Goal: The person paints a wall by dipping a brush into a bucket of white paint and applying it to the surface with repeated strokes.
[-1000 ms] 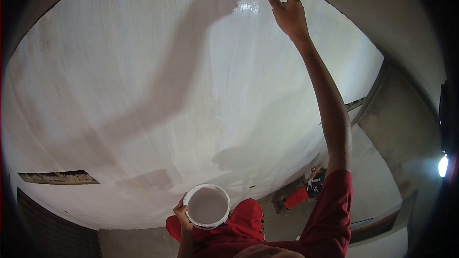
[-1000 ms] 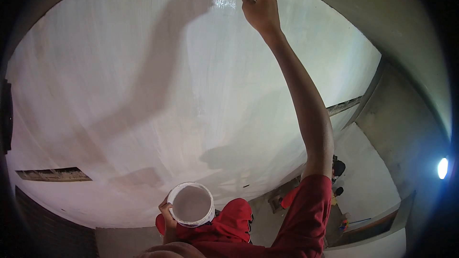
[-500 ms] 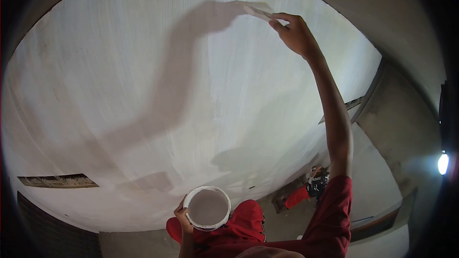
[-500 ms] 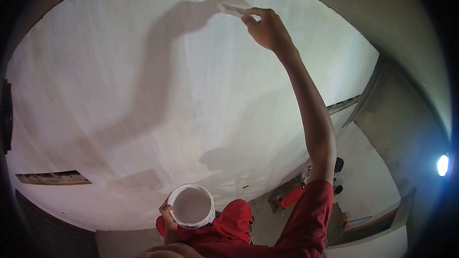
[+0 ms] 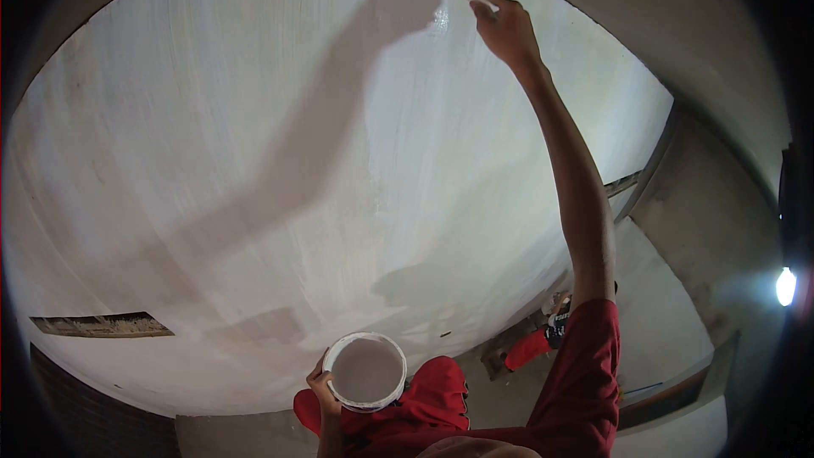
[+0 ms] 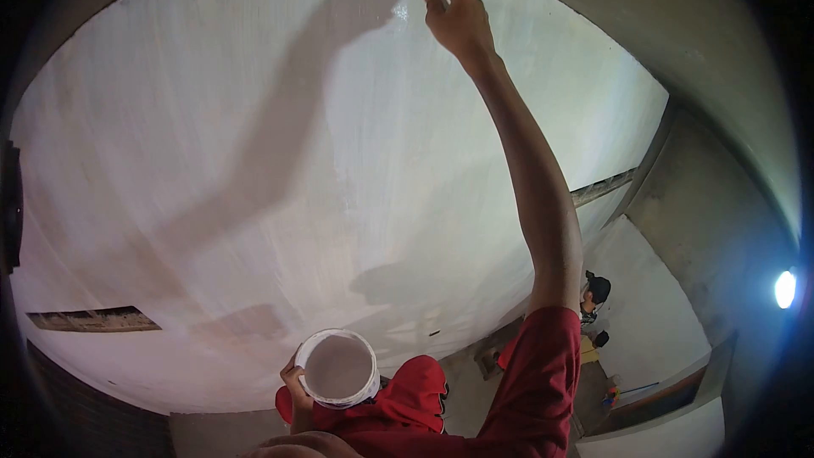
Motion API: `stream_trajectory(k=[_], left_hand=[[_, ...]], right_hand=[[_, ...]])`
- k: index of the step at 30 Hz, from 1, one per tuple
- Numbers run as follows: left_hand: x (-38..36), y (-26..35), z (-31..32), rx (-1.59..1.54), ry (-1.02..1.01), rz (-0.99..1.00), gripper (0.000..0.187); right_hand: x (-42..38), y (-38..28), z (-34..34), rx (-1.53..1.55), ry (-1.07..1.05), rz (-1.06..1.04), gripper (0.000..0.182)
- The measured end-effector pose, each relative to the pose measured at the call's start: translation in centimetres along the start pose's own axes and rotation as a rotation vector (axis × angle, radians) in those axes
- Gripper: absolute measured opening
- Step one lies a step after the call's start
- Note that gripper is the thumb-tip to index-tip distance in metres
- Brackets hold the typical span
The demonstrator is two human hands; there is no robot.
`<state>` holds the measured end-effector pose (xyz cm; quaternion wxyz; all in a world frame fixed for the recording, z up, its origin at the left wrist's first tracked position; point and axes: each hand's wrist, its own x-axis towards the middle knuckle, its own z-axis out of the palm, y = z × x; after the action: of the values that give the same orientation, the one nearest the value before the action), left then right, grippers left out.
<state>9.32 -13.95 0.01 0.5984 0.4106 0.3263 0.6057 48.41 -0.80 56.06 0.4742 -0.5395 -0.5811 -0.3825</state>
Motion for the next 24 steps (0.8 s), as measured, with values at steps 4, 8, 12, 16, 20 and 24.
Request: stream_trajectory(k=[4,8,12,16,20,24], left_hand=[[0.1,-0.1,-0.1,-0.113,0.017,-0.063,0.058],[0.0,0.0,-0.1,-0.107,0.014,-0.053,0.058],[0.1,-0.8,-0.4,0.061,-0.027,0.081,0.057],[0.0,-0.4,-0.2,0.099,-0.043,0.101,0.056],[0.2,0.0,-0.2,-0.1,-0.025,-0.068,0.055],[0.0,0.0,0.2,0.002,-0.008,0.003,0.055]], right_hand=[[-1.0,-1.6,-4.3,0.035,-0.275,0.205,0.039],[-0.1,-2.1,-3.7,0.031,-0.093,0.197,0.041],[-0.5,-1.5,-0.9,0.055,-0.046,0.025,0.039],[-2.3,-2.8,-3.0,0.007,-0.269,0.138,0.039],[-1.5,-4.8,-4.5,0.04,-0.197,0.286,0.039],[0.0,-2.7,-1.1,-0.003,-0.034,0.008,0.04]])
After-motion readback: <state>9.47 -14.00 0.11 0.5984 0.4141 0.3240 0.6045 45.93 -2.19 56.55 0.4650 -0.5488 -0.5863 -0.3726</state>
